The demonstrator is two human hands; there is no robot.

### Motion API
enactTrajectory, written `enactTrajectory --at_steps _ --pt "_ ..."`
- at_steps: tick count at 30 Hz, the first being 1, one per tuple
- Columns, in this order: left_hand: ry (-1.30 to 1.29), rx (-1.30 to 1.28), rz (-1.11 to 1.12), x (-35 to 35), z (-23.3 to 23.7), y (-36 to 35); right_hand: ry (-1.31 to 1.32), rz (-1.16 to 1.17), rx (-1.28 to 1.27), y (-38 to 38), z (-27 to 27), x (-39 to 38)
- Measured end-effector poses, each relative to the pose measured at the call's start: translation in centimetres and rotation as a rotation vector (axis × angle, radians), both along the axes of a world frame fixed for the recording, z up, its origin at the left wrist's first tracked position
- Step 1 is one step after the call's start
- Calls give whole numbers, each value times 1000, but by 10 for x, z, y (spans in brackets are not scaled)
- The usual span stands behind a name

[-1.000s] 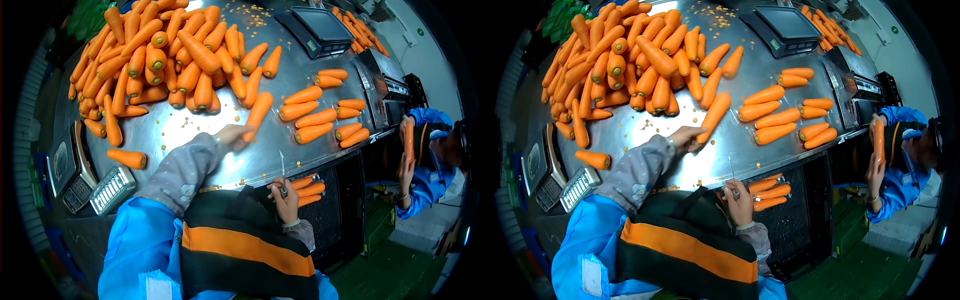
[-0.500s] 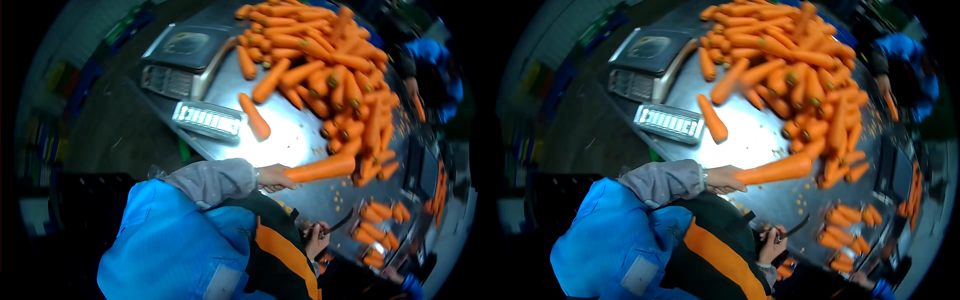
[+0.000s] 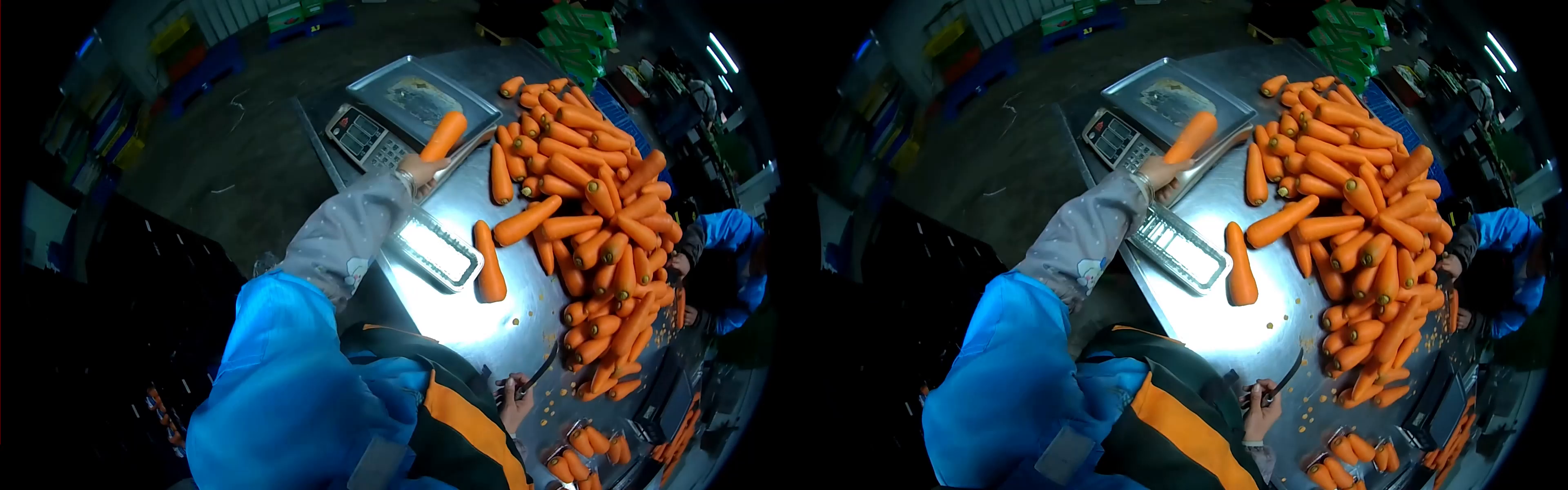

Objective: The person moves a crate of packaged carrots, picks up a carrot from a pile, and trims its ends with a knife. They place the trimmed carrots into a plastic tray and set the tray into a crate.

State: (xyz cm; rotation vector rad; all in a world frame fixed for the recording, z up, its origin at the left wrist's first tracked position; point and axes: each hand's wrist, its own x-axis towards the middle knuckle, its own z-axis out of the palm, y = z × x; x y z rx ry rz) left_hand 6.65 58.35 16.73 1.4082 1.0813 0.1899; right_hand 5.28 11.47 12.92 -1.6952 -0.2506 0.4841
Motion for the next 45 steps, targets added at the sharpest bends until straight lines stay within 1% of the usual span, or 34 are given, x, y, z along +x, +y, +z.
enactTrajectory --at_steps 3,5,6,9,11,12,15,16,19,22,26,29,33,36,39,41,42,43,45 --pt "-121 -77 56 -32 9 -35 -15 -16 -71 -3 2 -4" --pt "-220 -239 66 -63 6 -49 -8 -56 -78 -2 3 -7" --pt "-265 -322 72 -79 2 -51 6 -85 -73 -1 3 -10" --pt "-330 -437 172 -119 -22 -41 26 -119 -58 -2 1 -14" --pt "-371 -511 248 -127 -34 -33 25 -113 -58 0 0 -14" --pt "-393 -546 285 -130 -32 -30 23 -107 -63 2 0 -14" --pt "-392 -476 240 -111 -20 -30 23 -94 -62 8 1 -16" --pt "-378 -475 177 -103 -17 -28 22 -92 -57 11 2 -16" --pt "-374 -456 175 -73 4 -38 9 -88 -53 14 5 -17" --pt "-405 -499 175 -44 5 -28 -26 -82 -42 12 2 -18" --pt "-593 -717 94 -9 -7 -7 -9 -58 -57 15 4 -17" --pt "-577 -696 21 3 -22 2 7 -26 -84 23 7 -17" --pt "-480 -661 101 -2 -16 -10 58 40 -94 33 4 -12" --pt "-525 -630 -11 5 -35 -1 29 120 -105 41 -1 -6" --pt "-516 -291 -134 -26 -13 -28 -4 121 -108 43 -3 0" --pt "-454 -242 -306 -51 -2 -43 8 63 -110 42 2 3" --pt "-431 -246 -393 -64 13 -51 44 40 -70 43 9 10" --pt "-407 -257 -486 -76 26 -58 223 -42 -56 44 18 15" --pt "-370 -287 -676 -86 25 -70 321 -21 208 46 28 33"
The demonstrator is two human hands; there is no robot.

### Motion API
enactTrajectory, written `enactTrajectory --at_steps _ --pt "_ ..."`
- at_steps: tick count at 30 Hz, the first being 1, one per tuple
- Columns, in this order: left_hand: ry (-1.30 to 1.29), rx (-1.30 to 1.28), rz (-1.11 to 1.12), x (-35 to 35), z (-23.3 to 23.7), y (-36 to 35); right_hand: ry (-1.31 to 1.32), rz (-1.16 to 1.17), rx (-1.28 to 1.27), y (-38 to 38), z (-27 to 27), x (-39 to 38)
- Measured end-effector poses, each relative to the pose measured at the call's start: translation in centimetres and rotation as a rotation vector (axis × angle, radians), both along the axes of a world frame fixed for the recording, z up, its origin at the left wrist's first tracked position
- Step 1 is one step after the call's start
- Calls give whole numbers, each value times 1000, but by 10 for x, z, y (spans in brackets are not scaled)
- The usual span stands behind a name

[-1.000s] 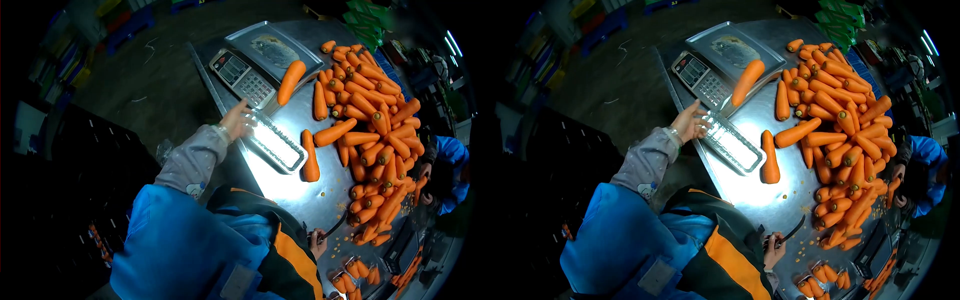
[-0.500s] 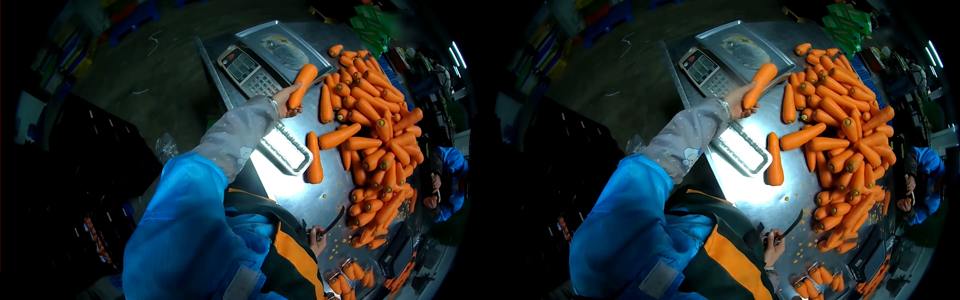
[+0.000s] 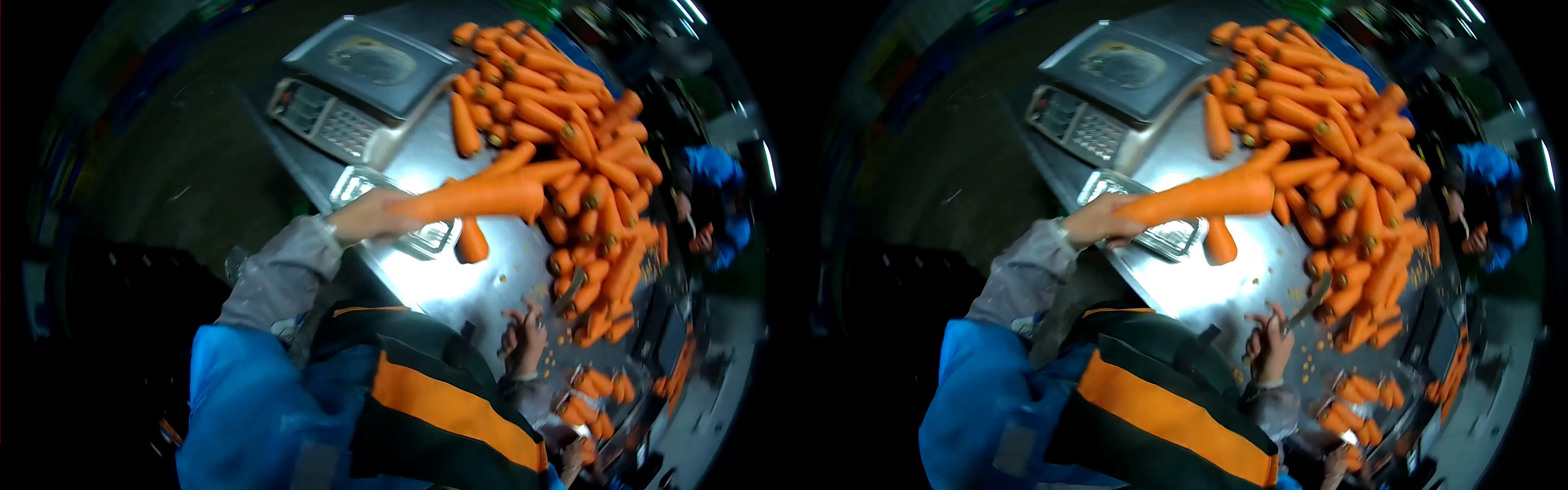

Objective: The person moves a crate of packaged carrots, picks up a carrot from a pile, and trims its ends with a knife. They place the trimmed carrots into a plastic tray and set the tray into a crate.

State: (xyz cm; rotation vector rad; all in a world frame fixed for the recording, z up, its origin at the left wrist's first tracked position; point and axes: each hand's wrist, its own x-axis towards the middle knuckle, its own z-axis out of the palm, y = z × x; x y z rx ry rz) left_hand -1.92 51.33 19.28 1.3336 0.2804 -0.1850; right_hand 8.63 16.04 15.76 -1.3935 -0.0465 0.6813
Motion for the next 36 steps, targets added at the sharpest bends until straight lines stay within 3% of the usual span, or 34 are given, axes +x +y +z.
enactTrajectory --at_steps 2,4,6,10,12,15,16,18,19,20,25,29,33,36 --pt "-41 252 -162 4 4 -18 -3 93 244 6 20 15" --pt "-122 221 -328 15 7 -37 25 89 423 13 37 17" --pt "-177 301 -418 28 -2 -57 -40 82 292 3 35 15" --pt "-233 142 -289 53 -9 -75 92 55 234 -24 30 -5" --pt "20 0 -351 62 -3 -83 144 77 259 -35 22 -14" --pt "-2 -388 -262 75 -17 -106 109 24 176 -42 18 -28" --pt "-20 -435 -167 79 -16 -124 73 16 124 -43 16 -31" --pt "-110 -504 -220 89 -29 -156 45 -56 77 -45 15 -36" --pt "-99 -725 -262 94 -28 -169 54 -104 55 -45 16 -39" --pt "91 -899 -175 99 -21 -180 69 -153 32 -47 16 -41" --pt "418 -672 39 123 -33 -202 229 -181 187 -53 2 -43" --pt "449 -658 142 127 -40 -201 209 -94 250 -49 4 -41" --pt "367 -585 94 120 -37 -200 263 -31 238 -49 -1 -39" --pt "299 -661 50 117 -40 -200 351 -93 369 -52 -13 -40"
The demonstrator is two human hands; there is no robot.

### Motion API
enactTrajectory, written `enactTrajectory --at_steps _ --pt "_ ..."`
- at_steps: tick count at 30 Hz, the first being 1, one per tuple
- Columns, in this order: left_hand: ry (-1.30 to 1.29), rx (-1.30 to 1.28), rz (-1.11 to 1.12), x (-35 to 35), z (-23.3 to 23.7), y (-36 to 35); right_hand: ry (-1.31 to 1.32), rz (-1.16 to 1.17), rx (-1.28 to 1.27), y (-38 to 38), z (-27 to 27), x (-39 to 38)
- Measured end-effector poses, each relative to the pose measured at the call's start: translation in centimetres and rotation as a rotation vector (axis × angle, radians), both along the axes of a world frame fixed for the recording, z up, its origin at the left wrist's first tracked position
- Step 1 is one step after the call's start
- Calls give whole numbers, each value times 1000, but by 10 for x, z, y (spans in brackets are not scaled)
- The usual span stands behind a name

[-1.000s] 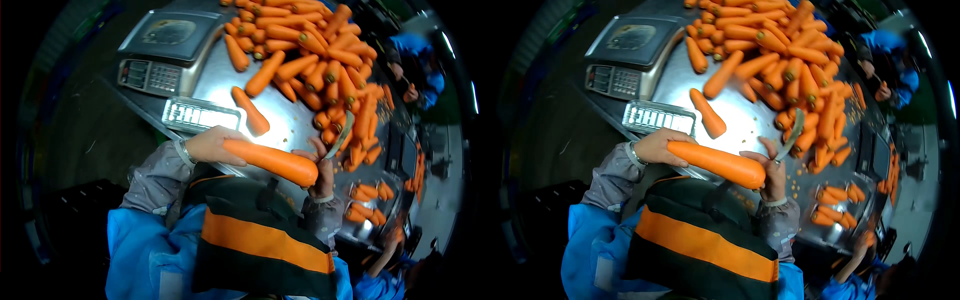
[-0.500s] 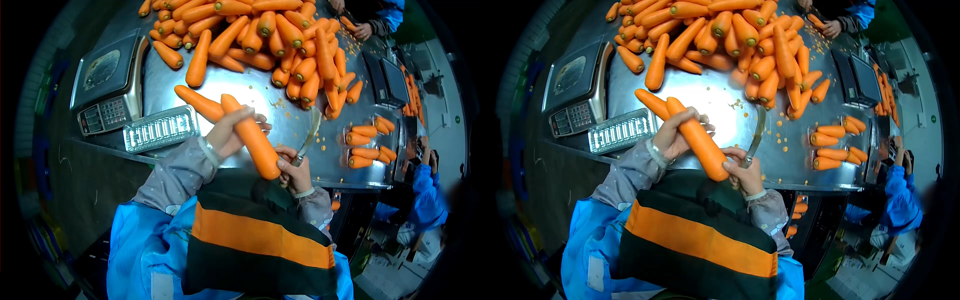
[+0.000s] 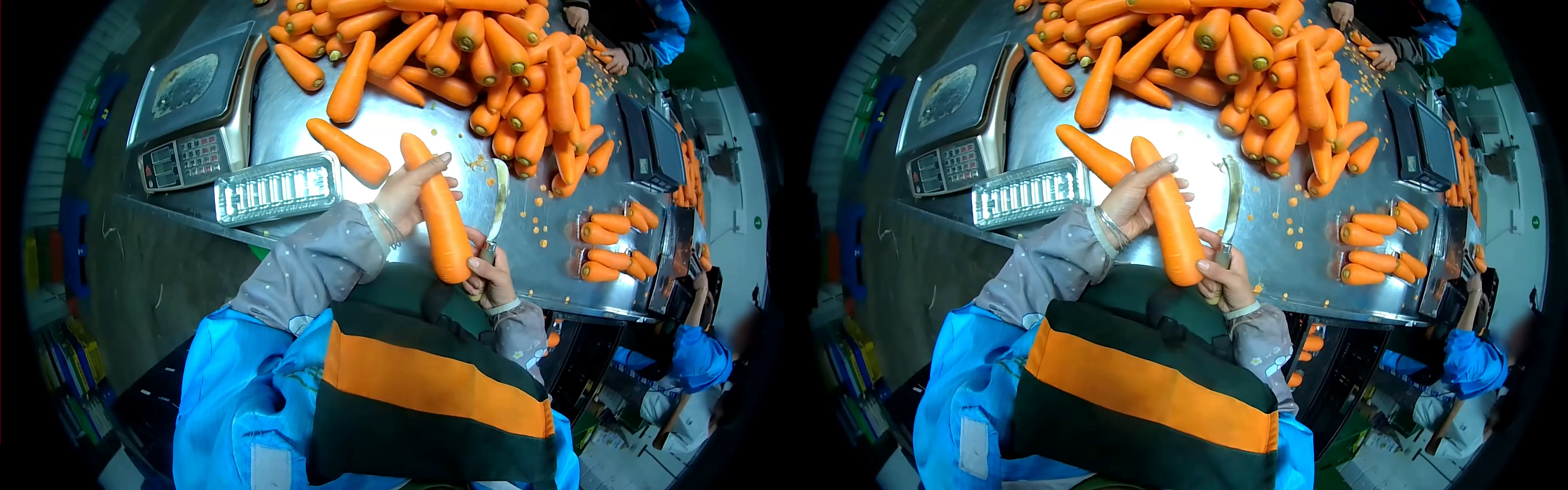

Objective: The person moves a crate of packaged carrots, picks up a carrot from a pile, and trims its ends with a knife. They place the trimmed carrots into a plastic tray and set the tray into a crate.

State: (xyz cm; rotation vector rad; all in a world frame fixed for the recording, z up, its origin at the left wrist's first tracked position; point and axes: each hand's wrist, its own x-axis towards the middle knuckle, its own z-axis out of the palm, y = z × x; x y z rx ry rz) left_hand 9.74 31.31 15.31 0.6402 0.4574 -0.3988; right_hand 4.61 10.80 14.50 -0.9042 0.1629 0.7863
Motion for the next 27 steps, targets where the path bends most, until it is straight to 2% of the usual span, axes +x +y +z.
enactTrajectory --at_steps 6,9,12,13,16,17,20,22,24,27 --pt "-82 28 -7 -5 8 2 -10 15 155 -3 -10 2" --pt "-143 64 -7 -9 8 2 47 -33 133 1 -1 2" --pt "-256 155 7 -11 11 5 -221 -62 -191 5 0 7" --pt "-303 193 11 -11 13 5 -367 -141 -346 5 1 9" --pt "-506 761 23 -17 20 4 -531 -224 -555 -4 6 16" --pt "-489 787 88 -19 22 4 -536 -248 -555 -4 6 18" --pt "-339 577 146 -40 30 35 -543 -224 -627 -3 8 14" --pt "-349 727 309 -67 29 75 -549 -185 -644 -9 -2 11" --pt "-121 809 551 -117 48 137 -448 -155 -634 -16 -20 6" --pt "-73 899 770 -179 14 192 -397 -106 -607 -13 -29 3"
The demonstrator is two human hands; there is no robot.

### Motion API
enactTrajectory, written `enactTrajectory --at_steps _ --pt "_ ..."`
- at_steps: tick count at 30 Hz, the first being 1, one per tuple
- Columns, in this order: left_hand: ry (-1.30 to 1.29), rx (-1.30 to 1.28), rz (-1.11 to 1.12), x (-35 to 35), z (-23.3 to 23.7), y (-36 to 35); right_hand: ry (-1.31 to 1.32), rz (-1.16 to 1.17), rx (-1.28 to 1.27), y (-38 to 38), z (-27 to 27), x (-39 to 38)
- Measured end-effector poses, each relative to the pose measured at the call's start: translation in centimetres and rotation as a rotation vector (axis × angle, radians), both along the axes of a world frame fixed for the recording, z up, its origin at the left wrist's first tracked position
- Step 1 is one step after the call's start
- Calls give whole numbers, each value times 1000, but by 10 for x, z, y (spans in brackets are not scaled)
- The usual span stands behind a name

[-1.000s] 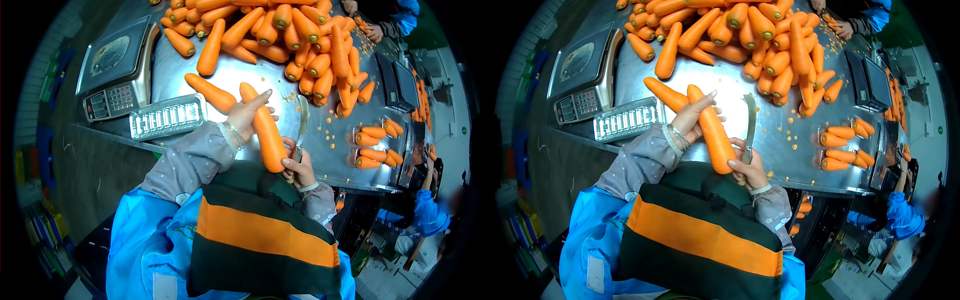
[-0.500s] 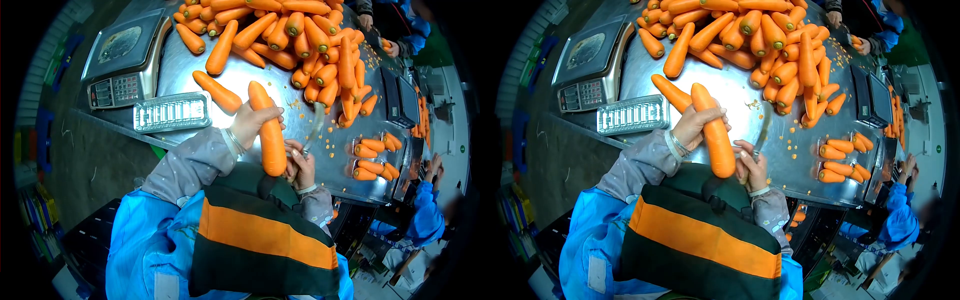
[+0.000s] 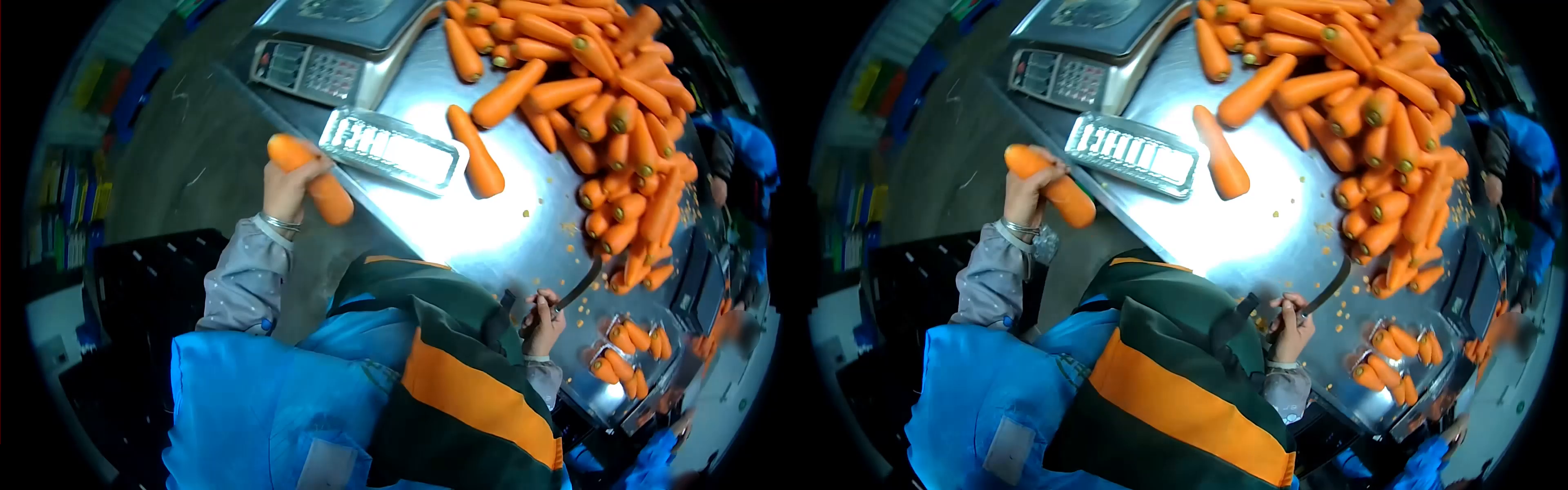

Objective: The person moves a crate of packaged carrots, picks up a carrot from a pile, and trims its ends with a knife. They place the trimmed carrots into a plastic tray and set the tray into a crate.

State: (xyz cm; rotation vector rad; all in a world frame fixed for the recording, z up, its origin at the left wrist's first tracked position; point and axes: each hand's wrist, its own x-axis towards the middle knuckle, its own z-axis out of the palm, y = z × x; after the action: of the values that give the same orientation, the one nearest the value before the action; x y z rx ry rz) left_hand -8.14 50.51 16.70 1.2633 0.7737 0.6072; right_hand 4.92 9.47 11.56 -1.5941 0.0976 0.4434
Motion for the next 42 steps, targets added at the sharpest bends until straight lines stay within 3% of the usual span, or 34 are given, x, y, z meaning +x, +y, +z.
enactTrajectory --at_steps 3,7,10,11,14,16,17,19,20,21,24,25,26,29,35,38,42 --pt "120 30 217 -61 -61 27 38 50 -15 8 -8 2" --pt "72 -270 587 -85 -139 61 16 172 -43 28 -5 12" --pt "46 -66 611 -84 -228 91 -7 257 -55 39 -2 19" --pt "326 78 626 -88 -250 93 -9 266 -74 43 1 17" --pt "560 -45 551 -83 -275 70 -68 276 -126 46 8 18" --pt "575 -328 369 -83 -259 52 -32 249 -115 41 7 15" --pt "401 -301 452 -65 -218 36 5 236 -108 37 6 12" --pt "206 390 418 -51 -186 32 4 209 -118 32 6 7" --pt "148 447 366 -29 -133 22 14 186 -104 28 3 4" --pt "52 342 309 -10 -96 15 26 165 -88 25 0 2" --pt "-1 710 26 44 -50 2 26 139 -97 21 -1 -6" --pt "28 885 -79 55 -47 3 20 136 -106 19 -2 -7" --pt "57 892 -77 62 -53 6 39 123 -106 19 3 -10" --pt "134 666 9 53 -80 30 -55 82 -114 2 -7 -18" --pt "97 468 98 45 -60 50 2 -73 -55 -6 -14 -32" --pt "159 407 137 10 -74 54 -85 35 -293 -15 -25 -23" --pt "374 457 220 -90 -106 78 -171 143 -448 -5 -29 3"
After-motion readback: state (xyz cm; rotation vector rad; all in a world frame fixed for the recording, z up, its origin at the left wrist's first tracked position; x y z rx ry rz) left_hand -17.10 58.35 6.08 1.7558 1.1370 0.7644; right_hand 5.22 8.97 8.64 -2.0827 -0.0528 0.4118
